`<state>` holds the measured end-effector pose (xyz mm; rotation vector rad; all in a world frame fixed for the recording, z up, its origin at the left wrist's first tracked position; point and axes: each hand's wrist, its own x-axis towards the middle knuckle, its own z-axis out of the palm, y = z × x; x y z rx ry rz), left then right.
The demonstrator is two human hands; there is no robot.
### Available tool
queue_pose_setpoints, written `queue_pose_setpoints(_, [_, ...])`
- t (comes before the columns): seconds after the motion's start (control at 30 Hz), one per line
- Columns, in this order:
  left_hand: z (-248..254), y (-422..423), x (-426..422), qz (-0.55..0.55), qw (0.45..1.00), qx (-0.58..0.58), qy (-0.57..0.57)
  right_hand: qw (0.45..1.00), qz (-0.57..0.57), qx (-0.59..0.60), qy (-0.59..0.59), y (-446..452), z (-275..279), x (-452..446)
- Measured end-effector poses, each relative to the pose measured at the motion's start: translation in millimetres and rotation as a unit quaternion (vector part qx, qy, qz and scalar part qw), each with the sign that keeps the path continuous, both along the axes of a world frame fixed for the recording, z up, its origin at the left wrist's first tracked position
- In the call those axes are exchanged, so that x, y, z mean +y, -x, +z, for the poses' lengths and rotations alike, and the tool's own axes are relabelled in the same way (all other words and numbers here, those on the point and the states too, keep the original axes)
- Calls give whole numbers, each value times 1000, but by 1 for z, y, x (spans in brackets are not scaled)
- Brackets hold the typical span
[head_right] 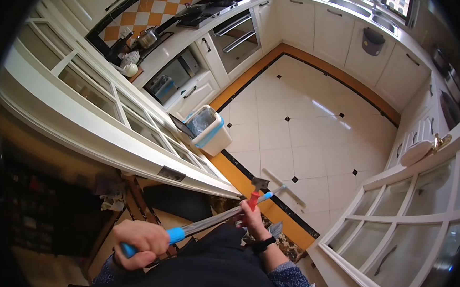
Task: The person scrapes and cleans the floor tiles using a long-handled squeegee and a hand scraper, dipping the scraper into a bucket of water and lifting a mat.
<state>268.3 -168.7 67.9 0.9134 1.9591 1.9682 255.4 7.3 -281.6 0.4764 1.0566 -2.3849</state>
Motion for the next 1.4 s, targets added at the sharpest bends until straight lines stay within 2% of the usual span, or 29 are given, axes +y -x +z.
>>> queue_pose_setpoints(0.07, [9, -13, -2, 46, 998, -28, -17, 999, 42, -6, -15, -11, 20, 2])
queue_pose_setpoints(0.13, [10, -21, -5, 57, 997, -41, -31, 998, 58, -9, 10, -14, 17, -2])
queue_pose_setpoints(0.17, [5, -20, -6, 35, 997, -6, -70, 998, 51, -3, 26, -12, 14, -2])
queue_pose_setpoints(0.2, [-1, -18, -8, 8, 993, 21, -112, 1000, 14, 3, 23, -7, 36, -1])
queue_pose_setpoints(0.23, [-27, 2, -15, -153, 977, 52, -139, 997, -69, 10, 46, 6, 6, -6])
queue_pose_setpoints(0.27, [-35, -2, -6, -90, 987, 57, -118, 994, -112, 1, 4, 19, 14, -3])
queue_pose_setpoints(0.33, [-55, -4, 5, 8, 998, 52, -38, 988, -152, -28, -10, 48, -14, -6])
queue_pose_setpoints(0.37, [-65, -1, 12, 29, 997, 60, -38, 985, -158, -28, -67, 58, -29, -8])
queue_pose_setpoints(0.47, [-65, 5, -4, 41, 996, 63, -51, 985, -152, 10, -79, 56, -46, -20])
queue_pose_setpoints(0.5, [-68, 6, -19, 38, 995, 72, -58, 984, -161, -12, -72, 50, -29, -29])
queue_pose_setpoints(0.6, [-54, 8, -55, 61, 993, 88, -57, 986, -157, 9, -61, 30, -26, -65])
queue_pose_setpoints(0.73, [-52, 22, -103, 42, 971, 217, -89, 984, -159, -69, -31, 6, 2, -114])
queue_pose_setpoints(0.83, [-45, 27, -128, 61, 966, 235, -87, 983, -165, -68, -31, -11, 5, -145])
queue_pose_setpoints(1.0, [-33, 34, -155, 54, 966, 217, -132, 983, -154, -103, -4, -32, 25, -172])
queue_pose_setpoints(1.07, [-31, 39, -162, 71, 970, 207, -110, 984, -123, -127, -26, -27, 29, -173])
queue_pose_setpoints(1.1, [-34, 42, -167, 60, 970, 186, -143, 984, -132, -115, -27, -23, 37, -171])
queue_pose_setpoints(1.2, [-49, 56, -160, 37, 958, 203, -197, 974, -217, -32, -63, 1, 16, -156])
queue_pose_setpoints(1.27, [-79, 56, -129, -12, 966, 123, -227, 945, -319, -26, -63, 27, -12, -125])
queue_pose_setpoints(1.33, [-112, 48, -95, -4, 988, 68, -136, 924, -376, -53, -50, 45, -38, -84])
queue_pose_setpoints(1.4, [-141, 47, -67, -55, 989, 66, -121, 907, -412, -76, -48, 57, -62, -46])
